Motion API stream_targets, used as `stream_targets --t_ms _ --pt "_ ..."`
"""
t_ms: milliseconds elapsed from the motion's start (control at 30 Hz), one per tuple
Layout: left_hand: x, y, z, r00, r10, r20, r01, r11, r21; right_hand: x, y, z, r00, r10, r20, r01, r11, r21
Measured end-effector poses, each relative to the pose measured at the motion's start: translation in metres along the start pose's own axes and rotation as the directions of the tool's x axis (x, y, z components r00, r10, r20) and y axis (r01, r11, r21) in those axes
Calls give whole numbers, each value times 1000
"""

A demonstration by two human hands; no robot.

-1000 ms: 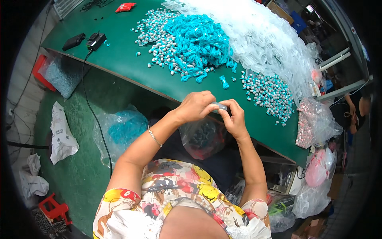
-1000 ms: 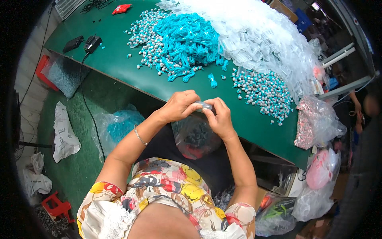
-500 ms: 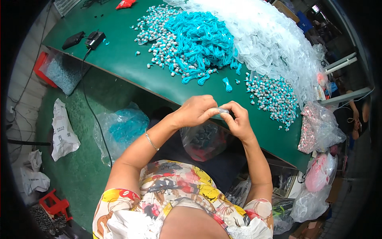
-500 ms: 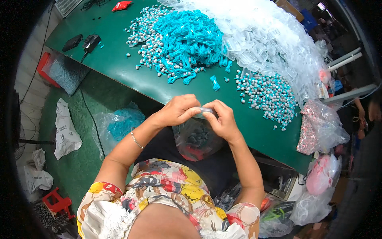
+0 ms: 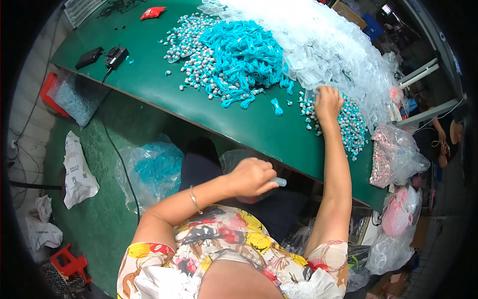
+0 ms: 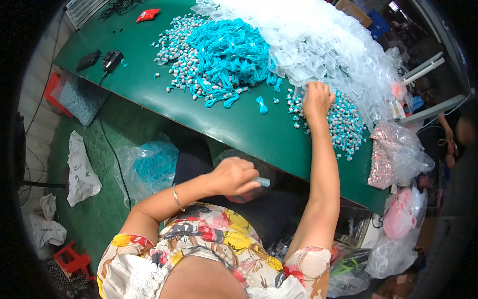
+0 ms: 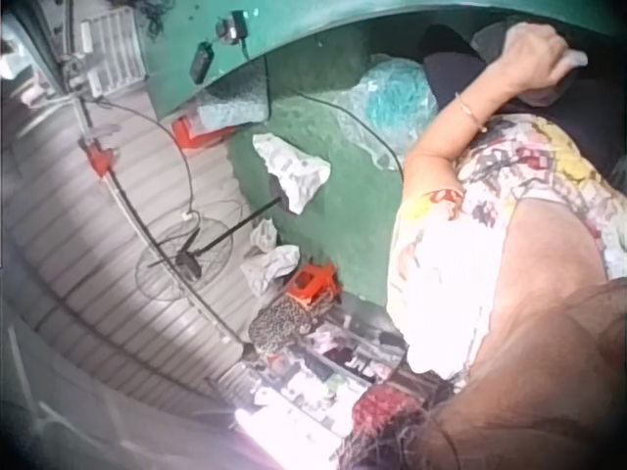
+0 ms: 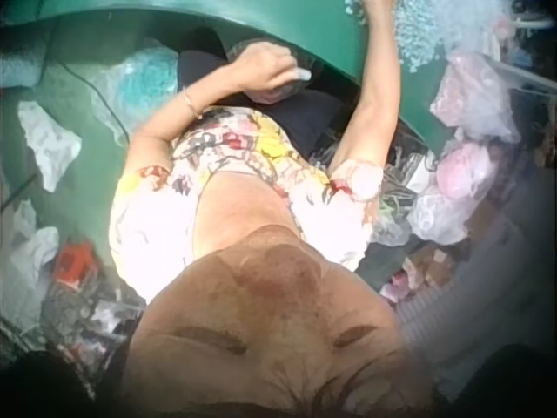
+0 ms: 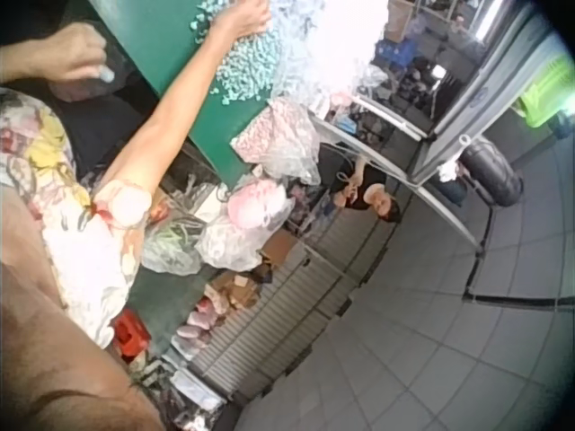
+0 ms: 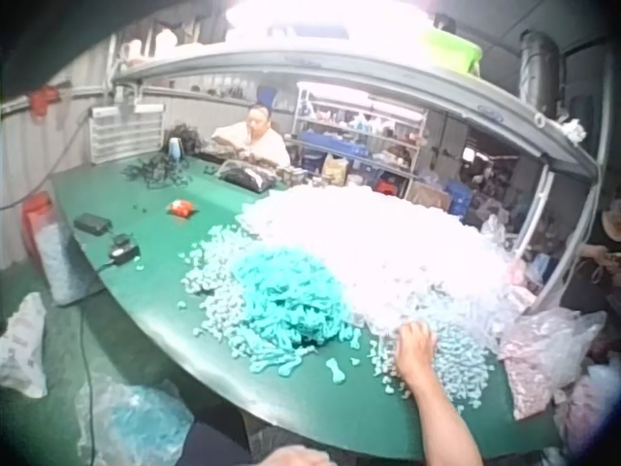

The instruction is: The person sits at a green workbench and repeatedly picks up small teal and white beads, placing them into small clear plastic containers. They then close the containers and set them aside. The task involves sorting and packaging small items by hand.

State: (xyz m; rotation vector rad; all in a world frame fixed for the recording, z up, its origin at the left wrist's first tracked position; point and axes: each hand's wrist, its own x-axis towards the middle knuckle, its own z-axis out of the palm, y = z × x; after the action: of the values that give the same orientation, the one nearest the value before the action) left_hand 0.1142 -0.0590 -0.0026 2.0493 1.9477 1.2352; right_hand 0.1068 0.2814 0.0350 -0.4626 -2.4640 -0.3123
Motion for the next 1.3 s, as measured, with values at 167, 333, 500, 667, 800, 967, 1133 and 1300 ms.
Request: stream_targets --t_ms 167,333,500,667,800,967,1133,1300 --pt "-15 -10 23 988 -117 98 109 991 81 -15 -36 -43 996 -37 -86 41 998 45" --pt "13 -8 -32 965 -81 -248 92 995 33 -66 -85 -96 990 -130 -62 140 965 222" --pt "50 -70 -59 871 -199 -449 358 884 302 -99 -120 -109 979 -203 -2 198 952 234" --pt "88 -99 -64 867 -110 -487 410 714 568 -103 -126 -110 971 -235 45 204 912 356" --pt "107 -114 -54 902 -190 -387 417 617 668 -89 -114 -99 992 -115 53 73 862 501" --pt "116 -123 -44 904 -172 -391 414 577 704 -57 -88 -61 999 20 34 -32 904 426" --pt "108 -113 -48 903 -55 -426 345 683 643 -32 -93 -32 993 57 104 -86 947 308" --pt "96 -92 -50 898 -122 -422 309 859 408 -28 -93 -19 995 10 99 -32 976 215"
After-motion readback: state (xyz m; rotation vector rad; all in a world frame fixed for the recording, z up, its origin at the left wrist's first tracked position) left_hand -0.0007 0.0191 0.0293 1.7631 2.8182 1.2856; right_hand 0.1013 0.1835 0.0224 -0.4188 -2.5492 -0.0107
